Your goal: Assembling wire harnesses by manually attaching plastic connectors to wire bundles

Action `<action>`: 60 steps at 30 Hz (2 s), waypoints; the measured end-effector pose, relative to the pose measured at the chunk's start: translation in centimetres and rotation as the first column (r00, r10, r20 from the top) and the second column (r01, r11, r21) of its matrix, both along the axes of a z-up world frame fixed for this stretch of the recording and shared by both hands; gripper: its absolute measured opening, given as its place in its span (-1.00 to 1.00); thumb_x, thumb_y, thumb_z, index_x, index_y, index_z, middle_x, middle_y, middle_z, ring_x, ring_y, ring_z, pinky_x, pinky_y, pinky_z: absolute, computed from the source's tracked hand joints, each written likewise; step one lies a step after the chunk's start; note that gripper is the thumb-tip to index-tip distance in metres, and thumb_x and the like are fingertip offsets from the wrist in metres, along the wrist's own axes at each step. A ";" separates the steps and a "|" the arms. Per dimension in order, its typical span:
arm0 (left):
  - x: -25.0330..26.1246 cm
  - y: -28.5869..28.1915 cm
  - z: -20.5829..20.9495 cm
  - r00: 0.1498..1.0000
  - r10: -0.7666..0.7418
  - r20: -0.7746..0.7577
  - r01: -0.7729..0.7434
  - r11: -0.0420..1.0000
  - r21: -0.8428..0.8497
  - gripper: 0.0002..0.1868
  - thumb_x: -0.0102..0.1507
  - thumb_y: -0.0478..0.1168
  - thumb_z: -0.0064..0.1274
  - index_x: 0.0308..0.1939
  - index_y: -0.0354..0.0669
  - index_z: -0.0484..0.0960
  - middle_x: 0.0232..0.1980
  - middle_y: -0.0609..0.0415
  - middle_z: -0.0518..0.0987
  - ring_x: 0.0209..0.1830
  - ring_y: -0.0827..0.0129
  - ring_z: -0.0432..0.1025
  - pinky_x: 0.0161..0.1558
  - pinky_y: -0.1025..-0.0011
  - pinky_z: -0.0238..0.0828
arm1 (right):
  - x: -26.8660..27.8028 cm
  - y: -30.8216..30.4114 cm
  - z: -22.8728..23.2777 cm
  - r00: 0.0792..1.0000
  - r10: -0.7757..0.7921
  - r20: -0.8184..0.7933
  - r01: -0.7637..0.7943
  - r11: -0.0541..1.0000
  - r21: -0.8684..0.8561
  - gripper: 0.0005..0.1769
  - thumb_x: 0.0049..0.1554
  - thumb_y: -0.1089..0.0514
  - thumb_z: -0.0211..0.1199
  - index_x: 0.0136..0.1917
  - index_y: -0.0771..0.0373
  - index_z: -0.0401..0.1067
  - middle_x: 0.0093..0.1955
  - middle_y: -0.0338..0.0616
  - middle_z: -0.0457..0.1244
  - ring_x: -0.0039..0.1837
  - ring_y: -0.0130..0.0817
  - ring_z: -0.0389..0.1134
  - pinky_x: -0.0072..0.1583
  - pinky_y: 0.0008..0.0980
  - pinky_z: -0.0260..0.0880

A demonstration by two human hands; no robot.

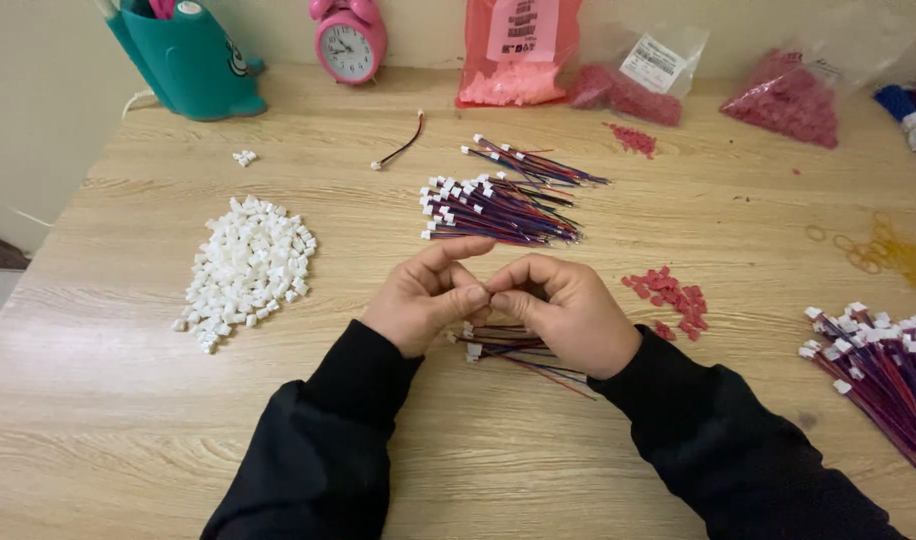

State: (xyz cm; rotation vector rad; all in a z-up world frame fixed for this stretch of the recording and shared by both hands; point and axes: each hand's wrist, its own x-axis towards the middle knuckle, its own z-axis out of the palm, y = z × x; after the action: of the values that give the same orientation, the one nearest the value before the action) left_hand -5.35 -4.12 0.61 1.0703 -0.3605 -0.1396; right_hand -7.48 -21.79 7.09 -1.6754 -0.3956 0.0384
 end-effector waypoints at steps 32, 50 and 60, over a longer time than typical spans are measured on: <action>5.5 3.6 -2.5 0.719 0.219 0.660 -0.650 -0.127 0.749 -0.74 0.18 -0.01 0.15 -0.04 0.38 0.60 -0.14 0.34 0.50 -0.13 0.34 0.51 -0.07 0.31 0.50 | 4.2 -13.5 -1.2 0.952 -0.075 0.297 0.307 0.255 -0.917 -0.82 -0.01 -0.10 0.35 -0.11 -0.12 0.57 -0.15 -0.30 0.34 0.06 -0.15 0.38 0.13 -0.13 0.35; 2.9 2.9 2.1 0.833 0.467 -0.295 -0.454 0.883 0.117 -0.67 0.13 -0.43 0.22 -0.03 -0.40 0.58 -0.20 -0.21 0.58 -0.21 0.19 0.58 -0.06 0.36 0.63 | 5.6 -14.0 -3.5 0.931 -0.095 0.352 0.362 0.338 -0.869 -0.84 0.14 -0.02 0.14 -0.09 0.01 0.47 -0.11 -0.21 0.27 0.11 -0.14 0.31 0.13 -0.02 0.28; 3.1 -0.2 -1.4 0.903 0.337 -0.268 -0.317 0.941 0.117 -0.74 0.15 -0.48 0.15 -0.07 -0.41 0.63 -0.16 -0.33 0.59 -0.19 0.08 0.57 -0.09 0.27 0.63 | 3.9 -9.2 -0.3 0.960 -0.279 0.025 0.280 0.948 -0.151 -0.88 0.19 0.26 0.15 -0.02 0.35 0.31 -0.23 -0.08 0.33 -0.22 -0.49 0.39 -0.34 -0.71 0.32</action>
State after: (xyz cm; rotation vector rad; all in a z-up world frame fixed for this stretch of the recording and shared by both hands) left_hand -2.23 -4.32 -0.78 1.1476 0.0887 -0.0043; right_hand -3.60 -30.96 6.77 -1.8700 -0.1563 -0.1475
